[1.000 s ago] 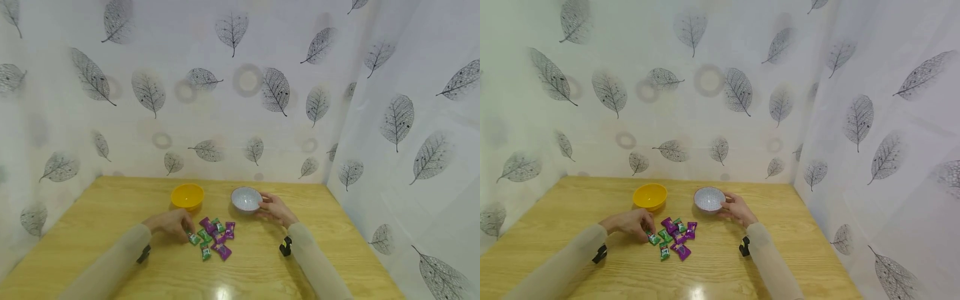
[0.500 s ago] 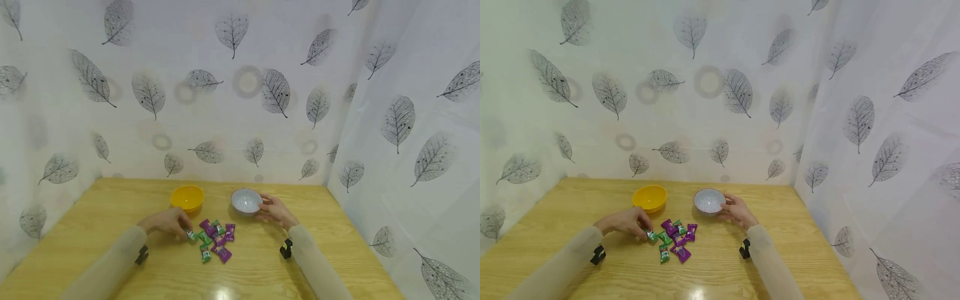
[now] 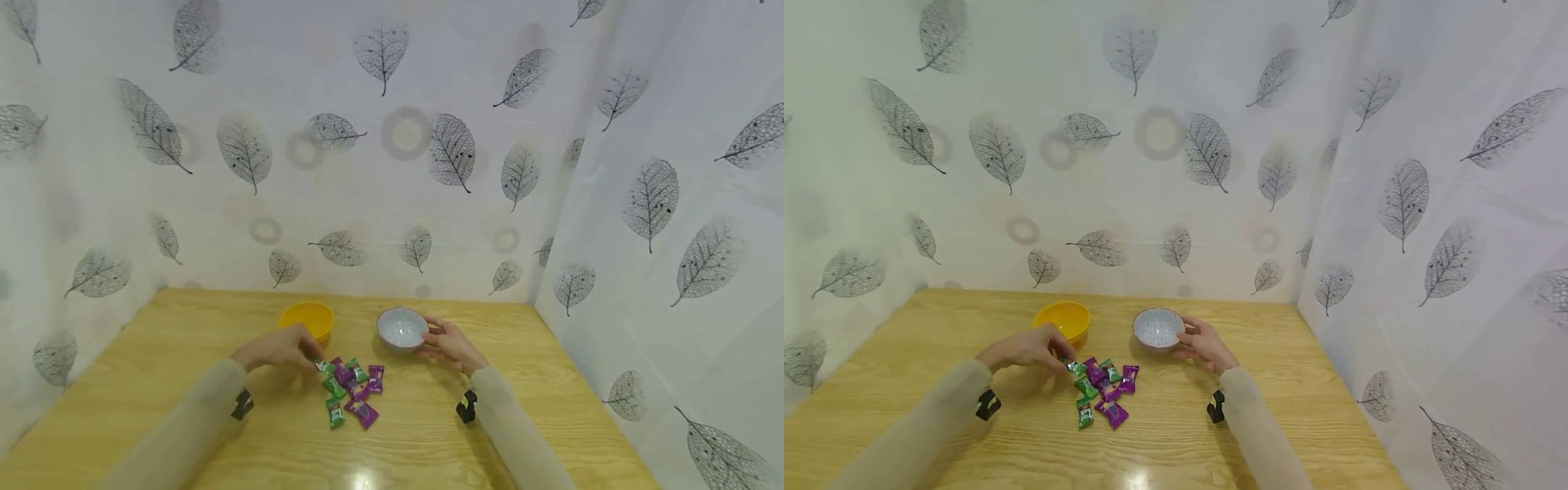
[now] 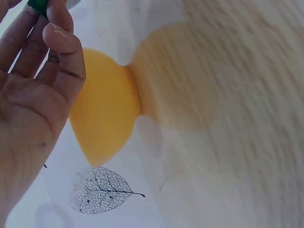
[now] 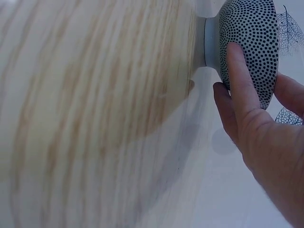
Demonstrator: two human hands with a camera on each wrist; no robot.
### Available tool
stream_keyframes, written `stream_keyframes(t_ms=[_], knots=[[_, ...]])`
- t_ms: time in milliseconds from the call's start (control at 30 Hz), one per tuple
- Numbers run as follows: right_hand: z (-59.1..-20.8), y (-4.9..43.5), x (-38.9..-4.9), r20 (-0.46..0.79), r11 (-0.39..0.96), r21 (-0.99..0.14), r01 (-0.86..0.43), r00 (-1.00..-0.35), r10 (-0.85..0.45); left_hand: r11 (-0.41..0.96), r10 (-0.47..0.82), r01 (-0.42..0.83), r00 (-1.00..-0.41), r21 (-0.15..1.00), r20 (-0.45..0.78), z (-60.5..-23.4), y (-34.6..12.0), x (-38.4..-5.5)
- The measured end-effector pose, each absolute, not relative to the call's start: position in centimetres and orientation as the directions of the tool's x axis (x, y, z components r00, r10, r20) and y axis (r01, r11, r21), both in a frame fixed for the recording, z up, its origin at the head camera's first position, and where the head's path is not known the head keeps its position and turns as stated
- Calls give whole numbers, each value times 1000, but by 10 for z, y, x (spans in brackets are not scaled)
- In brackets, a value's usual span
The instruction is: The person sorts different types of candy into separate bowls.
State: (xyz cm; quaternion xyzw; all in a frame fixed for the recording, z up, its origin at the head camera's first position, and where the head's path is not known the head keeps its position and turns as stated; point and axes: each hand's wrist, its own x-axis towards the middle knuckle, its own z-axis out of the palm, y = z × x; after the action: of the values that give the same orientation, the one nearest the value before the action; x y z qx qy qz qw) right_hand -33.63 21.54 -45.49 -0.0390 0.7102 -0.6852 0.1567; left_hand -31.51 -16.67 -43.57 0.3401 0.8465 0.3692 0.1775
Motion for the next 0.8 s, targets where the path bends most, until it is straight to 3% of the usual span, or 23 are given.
stream_keyframes(t_ms=[500,800], knots=[[-454,216,-337,-160,53,-987,151,-946,-281,537,652,401,-756,743,-63,-420,-136,-324],[-455,215,-335,-151,66,-988,137,-938,-311,486,635,411,-772,771,11,-420,-115,-334]])
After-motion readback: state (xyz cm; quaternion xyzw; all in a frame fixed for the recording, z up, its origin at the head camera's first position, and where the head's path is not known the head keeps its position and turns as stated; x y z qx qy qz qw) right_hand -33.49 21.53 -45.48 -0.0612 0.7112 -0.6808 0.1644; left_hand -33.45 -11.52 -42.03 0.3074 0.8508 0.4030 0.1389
